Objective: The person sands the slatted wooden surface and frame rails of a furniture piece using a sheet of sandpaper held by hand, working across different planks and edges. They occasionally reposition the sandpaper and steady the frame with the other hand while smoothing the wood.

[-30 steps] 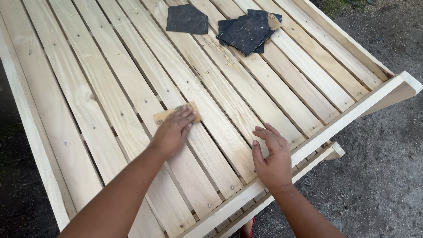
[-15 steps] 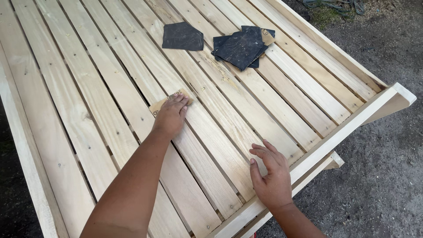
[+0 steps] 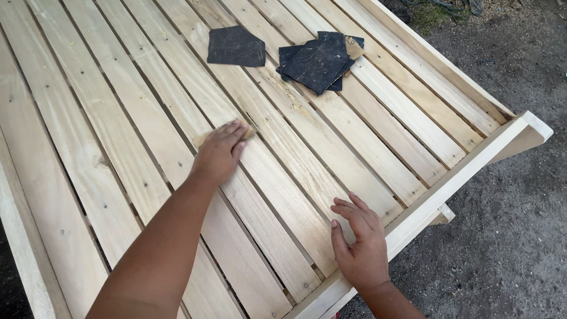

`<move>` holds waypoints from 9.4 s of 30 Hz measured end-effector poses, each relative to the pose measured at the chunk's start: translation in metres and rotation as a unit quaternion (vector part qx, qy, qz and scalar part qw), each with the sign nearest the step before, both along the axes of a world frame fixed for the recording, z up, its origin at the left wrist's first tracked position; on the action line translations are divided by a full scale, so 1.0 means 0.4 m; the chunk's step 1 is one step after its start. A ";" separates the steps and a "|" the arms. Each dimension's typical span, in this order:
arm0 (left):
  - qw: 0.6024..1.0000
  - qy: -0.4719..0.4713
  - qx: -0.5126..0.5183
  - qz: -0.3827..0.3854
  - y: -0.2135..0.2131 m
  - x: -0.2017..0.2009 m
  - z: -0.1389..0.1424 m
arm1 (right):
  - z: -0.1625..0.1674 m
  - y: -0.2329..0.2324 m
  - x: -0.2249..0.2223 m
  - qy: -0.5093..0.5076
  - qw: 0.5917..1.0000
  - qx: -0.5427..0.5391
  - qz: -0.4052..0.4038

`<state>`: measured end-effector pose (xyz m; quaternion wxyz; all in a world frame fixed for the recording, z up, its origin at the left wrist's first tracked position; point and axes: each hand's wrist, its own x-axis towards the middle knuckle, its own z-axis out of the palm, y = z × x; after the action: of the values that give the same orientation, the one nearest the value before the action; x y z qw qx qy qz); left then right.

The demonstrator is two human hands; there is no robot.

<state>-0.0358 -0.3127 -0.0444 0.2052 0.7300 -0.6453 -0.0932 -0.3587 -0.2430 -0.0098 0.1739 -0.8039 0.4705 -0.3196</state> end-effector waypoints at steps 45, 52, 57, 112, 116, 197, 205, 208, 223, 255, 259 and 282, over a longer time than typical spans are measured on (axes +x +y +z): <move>0.972 0.109 0.187 0.088 0.048 -0.264 0.047 | -0.183 -0.531 0.138 0.134 0.956 0.005 0.260; 0.967 0.184 0.160 -0.072 0.243 -0.433 0.067 | -0.175 -0.527 0.152 0.123 0.959 0.005 0.255; 0.984 0.031 0.112 0.137 -0.016 -0.171 0.053 | -0.195 -0.534 0.150 0.115 0.958 -0.009 0.264; 0.934 0.194 0.207 -0.217 0.142 -0.532 0.021 | -0.128 -0.599 0.036 -0.358 0.813 0.420 0.183; 0.983 0.062 0.144 -0.100 -0.049 -0.383 0.021 | -0.073 -0.583 -0.015 -0.278 0.860 0.412 0.119; 0.945 0.099 0.024 -0.310 0.555 -0.329 -0.015 | -0.020 -0.052 -0.035 0.110 0.983 0.089 -0.114; 0.944 0.049 0.021 -0.326 0.290 -0.415 -0.049 | -0.026 -0.064 -0.036 0.086 0.986 0.069 -0.126; 0.941 0.015 0.033 -0.335 0.226 -0.457 -0.054 | -0.025 -0.060 -0.036 0.089 0.985 0.073 -0.125; 0.926 0.041 0.068 -0.369 0.322 -0.464 -0.059 | -0.012 -0.057 -0.032 0.102 0.984 0.077 -0.124; 0.911 0.100 0.277 -0.290 0.674 -0.225 0.025 | -0.019 -0.059 -0.037 0.109 0.986 0.072 -0.102; 0.937 0.105 0.172 -0.285 0.577 -0.276 0.018 | -0.019 -0.064 -0.036 0.115 0.984 0.082 -0.105; 0.985 -0.041 0.094 -0.136 0.352 -0.301 -0.019 | 0.004 -0.073 -0.010 0.277 0.943 0.156 -0.101</move>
<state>-0.1561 -0.1719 -0.0522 0.0948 0.6549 -0.7345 -0.1504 -0.3628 -0.2724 -0.0081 0.1272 -0.7717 0.6227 -0.0230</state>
